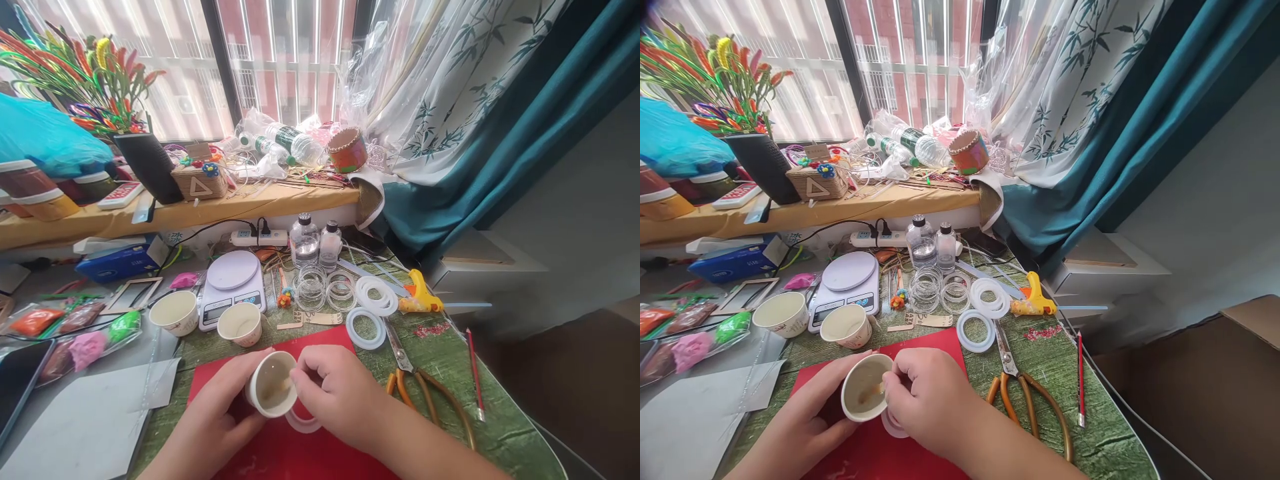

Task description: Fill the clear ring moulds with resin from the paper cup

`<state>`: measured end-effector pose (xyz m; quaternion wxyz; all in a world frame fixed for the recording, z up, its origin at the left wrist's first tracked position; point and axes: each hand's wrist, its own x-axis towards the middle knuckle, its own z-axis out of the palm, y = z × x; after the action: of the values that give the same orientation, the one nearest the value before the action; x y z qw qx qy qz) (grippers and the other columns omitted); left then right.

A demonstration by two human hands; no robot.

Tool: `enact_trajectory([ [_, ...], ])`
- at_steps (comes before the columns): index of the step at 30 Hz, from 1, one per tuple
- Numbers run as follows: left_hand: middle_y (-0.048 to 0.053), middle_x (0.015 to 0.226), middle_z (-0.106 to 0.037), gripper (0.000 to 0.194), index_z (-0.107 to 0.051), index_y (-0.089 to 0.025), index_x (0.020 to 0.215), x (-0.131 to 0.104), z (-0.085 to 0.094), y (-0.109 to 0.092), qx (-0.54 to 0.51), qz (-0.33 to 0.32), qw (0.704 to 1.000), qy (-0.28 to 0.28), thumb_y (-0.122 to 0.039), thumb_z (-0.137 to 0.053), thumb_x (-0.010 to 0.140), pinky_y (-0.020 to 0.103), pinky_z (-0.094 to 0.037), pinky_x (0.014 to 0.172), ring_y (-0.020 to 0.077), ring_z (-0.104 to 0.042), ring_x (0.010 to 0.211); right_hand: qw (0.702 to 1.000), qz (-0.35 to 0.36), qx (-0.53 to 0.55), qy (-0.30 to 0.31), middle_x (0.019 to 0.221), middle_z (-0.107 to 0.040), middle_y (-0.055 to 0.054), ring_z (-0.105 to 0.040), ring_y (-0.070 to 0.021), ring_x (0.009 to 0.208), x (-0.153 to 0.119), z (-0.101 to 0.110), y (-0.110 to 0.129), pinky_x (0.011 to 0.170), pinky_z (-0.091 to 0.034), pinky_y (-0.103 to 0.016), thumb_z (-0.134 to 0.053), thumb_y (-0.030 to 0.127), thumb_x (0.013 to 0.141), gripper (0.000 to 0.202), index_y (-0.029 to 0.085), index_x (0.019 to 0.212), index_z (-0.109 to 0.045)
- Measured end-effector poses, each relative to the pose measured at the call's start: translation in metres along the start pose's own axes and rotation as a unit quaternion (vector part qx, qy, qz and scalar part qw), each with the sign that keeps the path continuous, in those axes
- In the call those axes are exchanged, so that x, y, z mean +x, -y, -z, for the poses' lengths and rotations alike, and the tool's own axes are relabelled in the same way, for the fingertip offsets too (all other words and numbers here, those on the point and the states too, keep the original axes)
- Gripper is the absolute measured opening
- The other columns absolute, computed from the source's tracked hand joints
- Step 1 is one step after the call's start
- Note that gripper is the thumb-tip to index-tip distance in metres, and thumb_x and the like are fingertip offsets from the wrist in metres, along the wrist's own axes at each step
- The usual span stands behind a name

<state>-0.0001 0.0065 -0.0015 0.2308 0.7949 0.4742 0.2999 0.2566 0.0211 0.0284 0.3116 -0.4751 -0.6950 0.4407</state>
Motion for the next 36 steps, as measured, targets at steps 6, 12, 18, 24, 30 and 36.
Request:
enact_trajectory([
  [6, 0.003, 0.138, -0.085, 0.058, -0.071, -0.039, 0.143, 0.001, 0.001, -0.003, 0.005, -0.006, 1.0, -0.001, -0.02, -0.08, 0.089, 0.024, -0.067, 0.1, 0.0226, -0.085, 0.118, 1.0, 0.0, -0.027, 0.002, 0.067, -0.049, 0.003, -0.043, -0.0141, 0.063, 0.001, 0.0, 0.001, 0.06, -0.026, -0.03, -0.06, 0.027, 0.099, 0.033, 0.023, 0.071, -0.043],
  [12, 0.005, 0.139, -0.084, 0.054, -0.073, -0.036, 0.142, 0.0, 0.0, -0.001, -0.001, 0.009, 1.0, 0.004, -0.023, -0.079, 0.09, 0.029, -0.068, 0.101, 0.0267, -0.085, 0.119, 1.0, -0.002, -0.023, 0.006, 0.068, -0.05, 0.004, -0.043, -0.0137, 0.063, 0.001, 0.002, 0.0, 0.06, -0.027, -0.029, -0.061, 0.026, 0.1, 0.033, 0.023, 0.072, -0.044],
  [18, 0.004, 0.146, -0.081, 0.058, -0.07, -0.039, 0.146, -0.005, -0.004, 0.007, -0.003, 0.012, 1.0, 0.006, -0.023, -0.076, 0.091, 0.031, -0.067, 0.104, 0.0272, -0.082, 0.124, 0.999, 0.012, -0.033, 0.003, 0.068, -0.051, 0.003, -0.044, -0.0142, 0.064, 0.001, 0.002, -0.001, 0.06, -0.027, -0.029, -0.061, 0.027, 0.1, 0.033, 0.023, 0.071, -0.043],
  [24, 0.004, 0.144, -0.082, 0.058, -0.072, -0.038, 0.145, -0.004, -0.004, 0.008, -0.002, 0.016, 1.0, 0.01, -0.023, -0.077, 0.089, 0.031, -0.068, 0.103, 0.0282, -0.083, 0.123, 0.999, 0.021, -0.043, 0.002, 0.066, -0.047, 0.004, -0.041, -0.0139, 0.062, 0.001, -0.001, -0.002, 0.059, -0.026, -0.03, -0.061, 0.025, 0.098, 0.036, 0.024, 0.069, -0.039],
  [30, 0.004, 0.142, -0.083, 0.058, -0.072, -0.039, 0.144, -0.002, -0.004, 0.006, -0.003, 0.015, 1.0, 0.008, -0.022, -0.077, 0.09, 0.03, -0.068, 0.102, 0.0271, -0.083, 0.122, 0.999, 0.015, -0.042, 0.006, 0.067, -0.049, 0.003, -0.043, -0.0142, 0.063, 0.001, 0.0, -0.001, 0.06, -0.026, -0.03, -0.062, 0.023, 0.097, 0.034, 0.023, 0.07, -0.041],
  [36, 0.005, 0.141, -0.083, 0.055, -0.072, -0.038, 0.145, -0.002, -0.004, 0.006, -0.004, 0.019, 1.0, 0.005, -0.027, -0.077, 0.092, 0.033, -0.068, 0.104, 0.029, -0.083, 0.124, 1.0, 0.014, -0.024, 0.004, 0.067, -0.049, 0.004, -0.043, -0.0139, 0.063, 0.003, 0.001, 0.0, 0.059, -0.028, -0.029, -0.062, 0.023, 0.097, 0.035, 0.023, 0.069, -0.041],
])
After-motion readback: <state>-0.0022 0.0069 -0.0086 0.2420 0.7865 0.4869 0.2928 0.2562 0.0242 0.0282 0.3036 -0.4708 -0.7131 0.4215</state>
